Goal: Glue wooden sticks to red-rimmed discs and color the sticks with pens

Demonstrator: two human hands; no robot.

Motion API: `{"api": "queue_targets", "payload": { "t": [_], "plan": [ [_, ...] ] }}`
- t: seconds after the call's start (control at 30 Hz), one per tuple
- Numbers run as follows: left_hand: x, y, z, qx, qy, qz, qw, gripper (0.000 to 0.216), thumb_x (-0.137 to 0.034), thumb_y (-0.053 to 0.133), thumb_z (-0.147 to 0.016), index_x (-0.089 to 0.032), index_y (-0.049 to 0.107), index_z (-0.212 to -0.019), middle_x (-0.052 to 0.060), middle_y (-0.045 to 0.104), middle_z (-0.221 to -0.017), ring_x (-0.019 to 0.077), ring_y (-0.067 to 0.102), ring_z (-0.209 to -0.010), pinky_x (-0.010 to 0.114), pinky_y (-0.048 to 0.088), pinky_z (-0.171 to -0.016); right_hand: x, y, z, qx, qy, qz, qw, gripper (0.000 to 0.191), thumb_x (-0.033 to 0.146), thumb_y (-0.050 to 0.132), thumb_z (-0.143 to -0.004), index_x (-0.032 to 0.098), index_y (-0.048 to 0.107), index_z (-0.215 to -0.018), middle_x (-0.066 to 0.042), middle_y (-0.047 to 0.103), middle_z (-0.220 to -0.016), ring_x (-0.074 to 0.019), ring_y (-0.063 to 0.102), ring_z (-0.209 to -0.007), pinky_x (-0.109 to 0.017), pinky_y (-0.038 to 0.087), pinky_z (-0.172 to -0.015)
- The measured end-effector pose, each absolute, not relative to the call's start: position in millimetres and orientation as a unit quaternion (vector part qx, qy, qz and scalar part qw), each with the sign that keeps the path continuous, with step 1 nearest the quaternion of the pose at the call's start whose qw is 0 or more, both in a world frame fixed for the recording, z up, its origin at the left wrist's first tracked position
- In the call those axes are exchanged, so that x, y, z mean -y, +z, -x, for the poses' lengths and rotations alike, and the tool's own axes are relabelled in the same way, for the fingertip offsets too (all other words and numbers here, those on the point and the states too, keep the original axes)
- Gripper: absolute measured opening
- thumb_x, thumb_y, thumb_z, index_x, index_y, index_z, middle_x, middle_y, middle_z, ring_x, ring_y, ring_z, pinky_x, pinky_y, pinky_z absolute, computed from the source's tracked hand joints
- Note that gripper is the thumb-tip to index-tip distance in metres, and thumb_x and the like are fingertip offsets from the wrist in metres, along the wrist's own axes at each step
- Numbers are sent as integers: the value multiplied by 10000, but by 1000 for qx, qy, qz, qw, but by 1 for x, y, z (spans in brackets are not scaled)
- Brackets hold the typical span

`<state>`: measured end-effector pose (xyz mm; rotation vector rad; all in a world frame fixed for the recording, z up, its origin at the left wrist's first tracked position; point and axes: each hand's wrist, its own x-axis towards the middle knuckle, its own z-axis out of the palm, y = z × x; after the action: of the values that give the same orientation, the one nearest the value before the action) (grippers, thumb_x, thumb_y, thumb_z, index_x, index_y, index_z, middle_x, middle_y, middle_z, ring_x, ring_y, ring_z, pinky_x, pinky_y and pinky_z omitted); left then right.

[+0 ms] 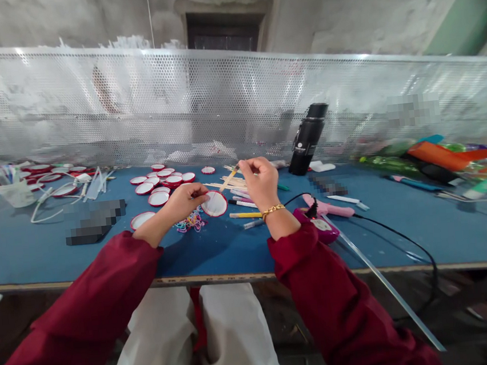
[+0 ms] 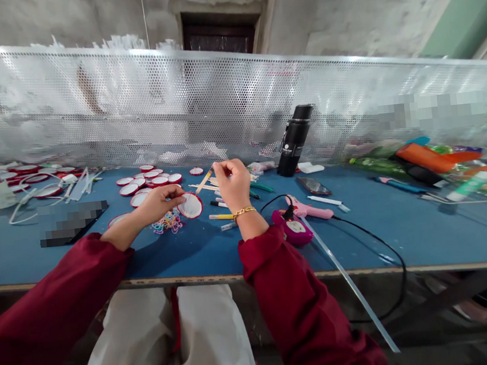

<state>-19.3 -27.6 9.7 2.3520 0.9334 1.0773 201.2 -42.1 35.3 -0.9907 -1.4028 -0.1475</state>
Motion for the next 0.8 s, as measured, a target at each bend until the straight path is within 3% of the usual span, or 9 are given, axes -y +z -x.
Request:
{"api": "queue_targets", "payload": {
  "t": [0.8],
  "plan": [
    [19, 2, 21, -322, 406, -828, 215, 129, -289, 629, -777, -161, 612, -772, -21, 519, -654, 93, 426, -603, 234, 330, -569, 48, 28, -186, 714, -76, 399, 571, 233, 295, 593, -867, 190, 619, -661, -4, 533, -677, -135, 513, -658, -283, 413, -645]
  ]
}}
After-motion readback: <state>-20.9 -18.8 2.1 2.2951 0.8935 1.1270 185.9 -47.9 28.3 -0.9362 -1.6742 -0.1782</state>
